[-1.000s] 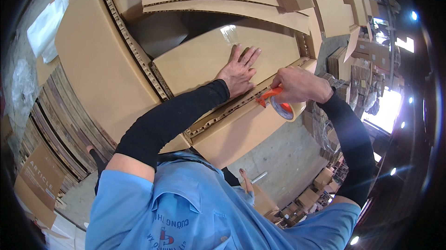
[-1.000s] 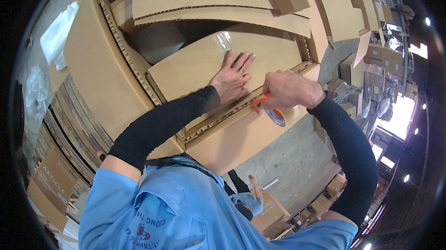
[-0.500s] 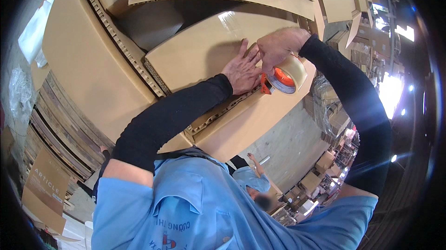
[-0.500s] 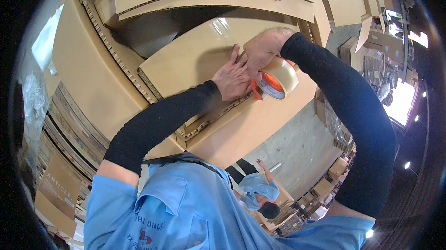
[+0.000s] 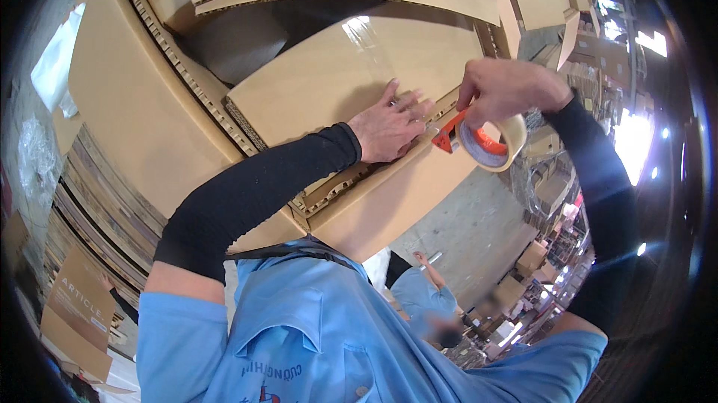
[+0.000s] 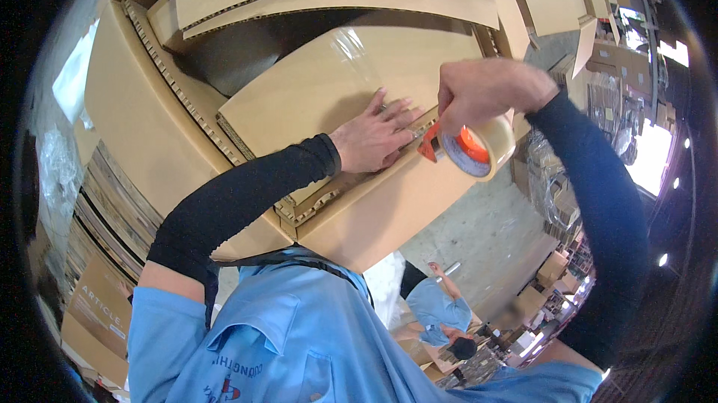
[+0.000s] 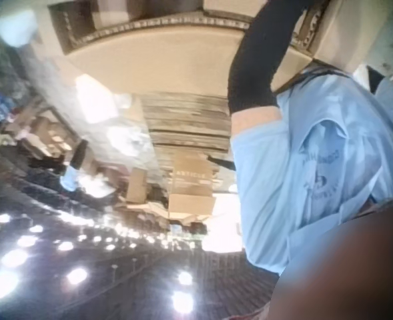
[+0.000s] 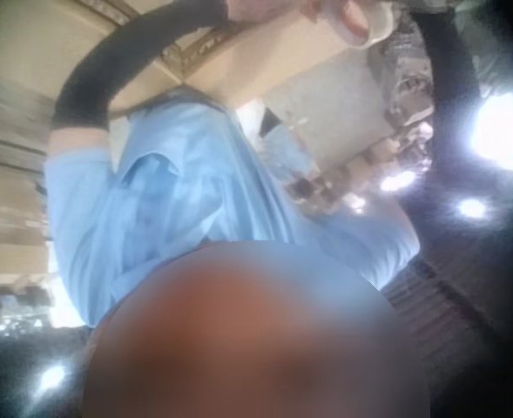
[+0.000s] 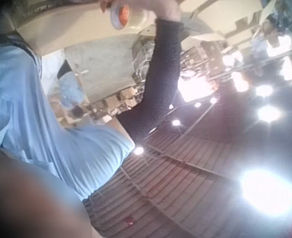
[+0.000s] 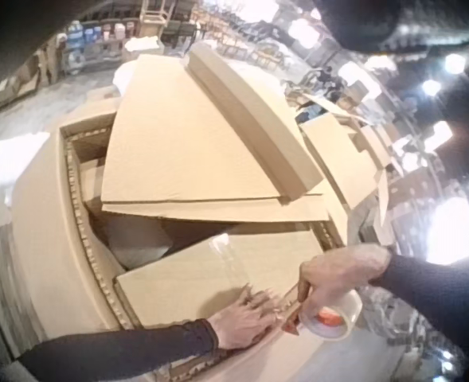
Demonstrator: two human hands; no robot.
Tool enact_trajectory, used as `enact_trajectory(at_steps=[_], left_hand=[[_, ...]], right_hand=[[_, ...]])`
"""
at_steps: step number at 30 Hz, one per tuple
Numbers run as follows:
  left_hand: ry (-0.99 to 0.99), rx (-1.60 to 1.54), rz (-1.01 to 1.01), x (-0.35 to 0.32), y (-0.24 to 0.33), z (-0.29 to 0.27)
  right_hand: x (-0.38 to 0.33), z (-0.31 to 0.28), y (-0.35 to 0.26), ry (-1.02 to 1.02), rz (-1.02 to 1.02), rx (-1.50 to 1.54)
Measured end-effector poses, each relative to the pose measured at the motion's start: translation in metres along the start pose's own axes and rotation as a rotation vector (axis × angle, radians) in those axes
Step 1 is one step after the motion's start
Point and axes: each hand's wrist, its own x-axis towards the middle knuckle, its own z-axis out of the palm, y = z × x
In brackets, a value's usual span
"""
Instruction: The person assembles a large cardboard box by folding and taping its flaps. They insert internal cardboard dividers and secure the box with packing tape. Another person assists by holding the box steady during taping.
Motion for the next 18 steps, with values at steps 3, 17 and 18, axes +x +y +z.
enact_trajectory(at_steps=[3, 17, 18], left_hand=[[-0.019, 0.043, 0.009, 0.000, 0.011, -0.002], [0.376, -0.848, 0.000, -0.002, 0.002, 0.083], [0.441, -1.087, -0.023, -0.002, 0.002, 0.094]], right_hand=[[-0.001, -0.006, 0.004, 0.008, 0.034, -0.034], [0.071, -0.014, -0.096, -0.283, 0.058, -0.565], [0.081, -0.009, -0.102, -0.341, 0.055, -0.606]])
